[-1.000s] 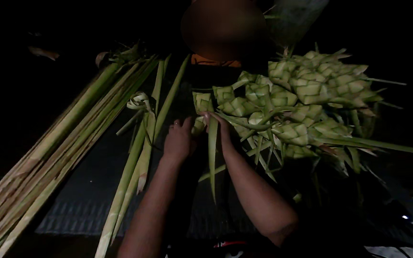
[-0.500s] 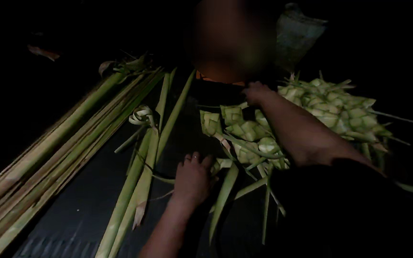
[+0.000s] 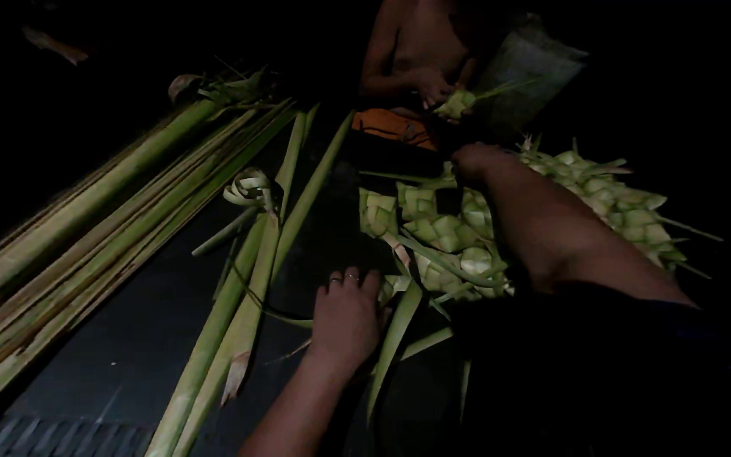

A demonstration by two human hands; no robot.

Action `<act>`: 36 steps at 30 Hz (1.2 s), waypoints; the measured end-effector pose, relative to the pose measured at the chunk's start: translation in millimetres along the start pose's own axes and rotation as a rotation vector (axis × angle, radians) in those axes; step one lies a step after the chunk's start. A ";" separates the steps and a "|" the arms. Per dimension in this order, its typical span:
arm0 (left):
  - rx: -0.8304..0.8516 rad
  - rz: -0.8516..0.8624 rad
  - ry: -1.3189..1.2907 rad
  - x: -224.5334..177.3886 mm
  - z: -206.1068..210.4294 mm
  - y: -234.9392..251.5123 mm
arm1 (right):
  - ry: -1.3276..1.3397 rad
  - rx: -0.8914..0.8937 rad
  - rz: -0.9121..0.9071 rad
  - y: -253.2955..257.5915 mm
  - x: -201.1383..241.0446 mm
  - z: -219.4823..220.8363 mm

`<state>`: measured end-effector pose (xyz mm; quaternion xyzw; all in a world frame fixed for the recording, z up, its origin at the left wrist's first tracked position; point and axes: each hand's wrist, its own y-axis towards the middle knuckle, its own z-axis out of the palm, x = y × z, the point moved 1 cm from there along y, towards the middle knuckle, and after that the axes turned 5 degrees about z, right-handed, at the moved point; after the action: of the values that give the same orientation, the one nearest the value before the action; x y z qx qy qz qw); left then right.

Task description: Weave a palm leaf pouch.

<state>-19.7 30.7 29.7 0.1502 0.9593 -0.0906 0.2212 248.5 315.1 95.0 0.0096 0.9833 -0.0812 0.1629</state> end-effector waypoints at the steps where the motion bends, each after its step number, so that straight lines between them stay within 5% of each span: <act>1: -0.002 -0.001 0.000 -0.4 -0.2 -0.7 | 0.012 -0.003 -0.008 -3.4 -5.0 -5.6; 8: 0.046 -0.016 -0.025 -2.5 -2.4 -1.2 | 0.096 -0.019 -0.113 -4.5 15.5 0.7; 16: 0.082 -0.010 -0.039 -0.5 -1.1 2.0 | 0.026 0.049 0.018 42.6 37.3 45.3; 20: 0.012 0.007 -0.045 1.5 4.7 3.8 | 0.010 -0.040 -0.010 34.4 27.7 29.1; 24: 0.005 -0.016 -0.058 2.8 7.0 6.3 | 0.416 -0.192 0.127 18.2 -2.0 -31.0; 27: -0.034 -0.007 -0.059 2.8 8.8 6.2 | 1.000 -0.226 0.245 -22.5 -23.8 -76.6; 30: -0.040 -0.003 -0.063 2.8 9.1 5.5 | 1.461 -0.252 0.158 -63.6 -36.2 -90.5; 36: -0.043 -0.012 -0.103 3.0 6.7 4.6 | 1.718 -0.338 -0.114 -109.7 -33.4 -83.1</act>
<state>-18.1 34.1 21.9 0.1350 0.9493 -0.0790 0.2727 248.7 220.6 200.6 -0.0062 0.7637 0.0929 -0.6388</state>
